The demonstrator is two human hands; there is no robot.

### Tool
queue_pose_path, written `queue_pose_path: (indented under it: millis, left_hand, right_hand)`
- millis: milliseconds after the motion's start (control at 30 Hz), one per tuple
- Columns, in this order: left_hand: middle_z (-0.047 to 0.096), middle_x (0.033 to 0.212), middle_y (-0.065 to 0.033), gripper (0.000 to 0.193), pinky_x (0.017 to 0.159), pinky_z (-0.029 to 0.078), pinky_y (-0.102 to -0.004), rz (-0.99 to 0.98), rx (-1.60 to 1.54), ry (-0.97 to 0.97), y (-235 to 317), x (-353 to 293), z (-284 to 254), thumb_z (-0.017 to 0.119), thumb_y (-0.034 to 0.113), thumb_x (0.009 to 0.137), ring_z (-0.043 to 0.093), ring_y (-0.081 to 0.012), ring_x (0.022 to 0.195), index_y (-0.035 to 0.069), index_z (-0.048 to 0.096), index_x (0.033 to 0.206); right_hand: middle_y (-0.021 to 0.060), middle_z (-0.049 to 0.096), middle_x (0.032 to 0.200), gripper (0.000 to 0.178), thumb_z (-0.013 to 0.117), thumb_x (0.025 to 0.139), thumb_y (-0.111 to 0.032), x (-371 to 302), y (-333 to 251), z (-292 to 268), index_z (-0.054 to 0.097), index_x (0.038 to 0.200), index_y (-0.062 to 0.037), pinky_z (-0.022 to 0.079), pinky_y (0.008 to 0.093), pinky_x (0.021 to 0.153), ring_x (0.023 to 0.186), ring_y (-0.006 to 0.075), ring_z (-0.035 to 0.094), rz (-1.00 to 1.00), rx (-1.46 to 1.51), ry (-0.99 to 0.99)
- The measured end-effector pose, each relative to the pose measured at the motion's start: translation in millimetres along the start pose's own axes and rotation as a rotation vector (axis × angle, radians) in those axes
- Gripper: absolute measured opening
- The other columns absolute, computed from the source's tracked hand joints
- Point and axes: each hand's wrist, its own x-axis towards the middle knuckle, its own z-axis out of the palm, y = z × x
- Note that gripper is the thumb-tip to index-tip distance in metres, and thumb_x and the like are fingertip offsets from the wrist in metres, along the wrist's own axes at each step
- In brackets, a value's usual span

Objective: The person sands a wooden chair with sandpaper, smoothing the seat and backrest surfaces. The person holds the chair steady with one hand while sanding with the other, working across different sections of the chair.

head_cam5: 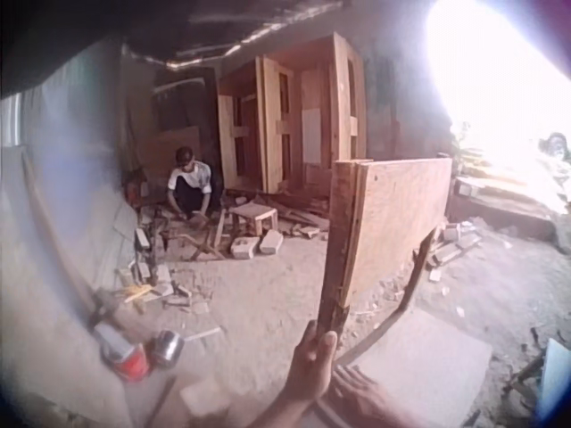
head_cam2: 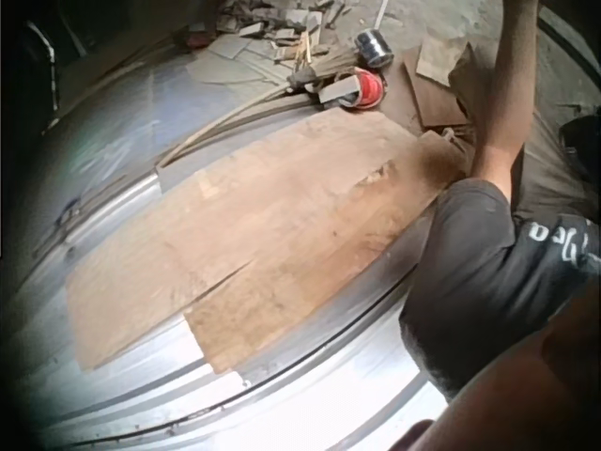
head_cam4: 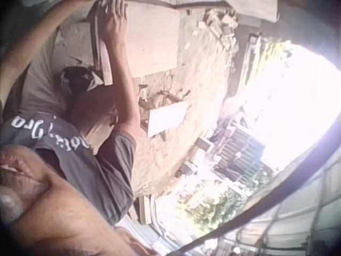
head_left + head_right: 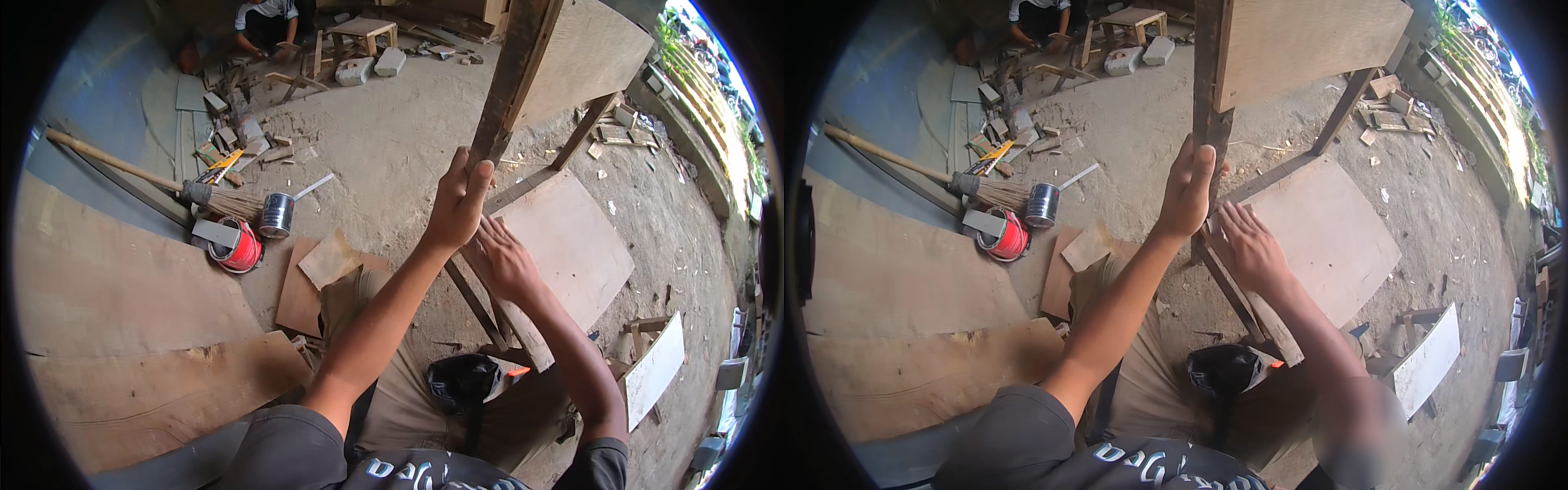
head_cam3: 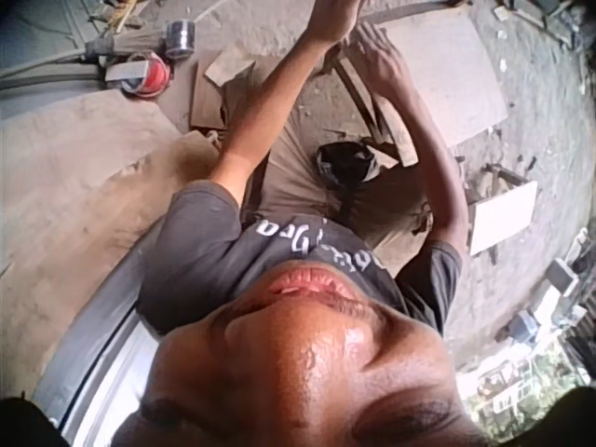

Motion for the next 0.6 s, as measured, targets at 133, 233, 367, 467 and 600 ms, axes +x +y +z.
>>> queue_pose_path:
  millis: [133,233,367,467,600]
  left_hand:
    - [0.055,0.090,-0.0033,0.050,0.077,0.044,-0.0277,-0.043,-0.035,-0.040,-0.2,-0.1,-4.8,0.042,0.049,0.102,0.052,-0.0102,0.081,0.001,0.054,0.111]
    - [0.054,0.083,-0.0006,0.046,0.070,0.043,-0.0261,-0.012,-0.120,-0.012,-9.8,3.2,-9.9,0.047,0.046,0.100,0.050,-0.0081,0.074,0.002,0.053,0.110]
    - [0.053,0.072,0.0018,0.037,0.060,0.039,-0.0226,0.016,-0.205,0.097,-7.6,3.0,7.5,0.055,0.040,0.098,0.045,-0.0046,0.066,0.003,0.053,0.102]
    - [0.053,0.072,0.0017,0.035,0.060,0.039,-0.0226,0.021,-0.202,0.081,-11.0,7.4,4.7,0.057,0.038,0.098,0.045,-0.0044,0.066,0.003,0.053,0.101]
    - [0.055,0.072,0.0009,0.033,0.060,0.039,-0.0224,0.048,-0.188,0.077,-10.4,6.5,-0.2,0.057,0.035,0.098,0.046,-0.0044,0.066,0.003,0.053,0.099]
  right_hand:
    - [0.0257,0.042,0.145,0.052,0.050,0.090,-0.008,-12.9,-7.8,4.5,0.041,0.139,0.0049,0.028,0.0447,0.116,0.137,0.0355,0.039,-0.038,-0.024,0.023]
    - [0.0265,0.043,0.144,0.054,0.052,0.087,-0.004,-50.3,-23.7,1.7,0.042,0.139,0.0046,0.027,0.0442,0.117,0.137,0.0359,0.039,-0.001,-0.025,-0.037]
    - [0.0273,0.039,0.146,0.051,0.051,0.087,-0.003,-47.7,16.3,-12.4,0.046,0.137,0.0041,0.024,0.0437,0.118,0.138,0.0381,0.036,0.184,0.006,0.058]
    - [0.0274,0.042,0.144,0.050,0.050,0.088,-0.005,-36.8,-1.1,7.4,0.046,0.137,0.0051,0.024,0.0432,0.118,0.138,0.0378,0.036,0.122,-0.081,0.041]
    - [0.0255,0.042,0.145,0.052,0.051,0.085,-0.007,-37.6,8.8,-1.8,0.046,0.136,0.0039,0.025,0.0441,0.118,0.138,0.0364,0.037,0.055,-0.034,0.034]
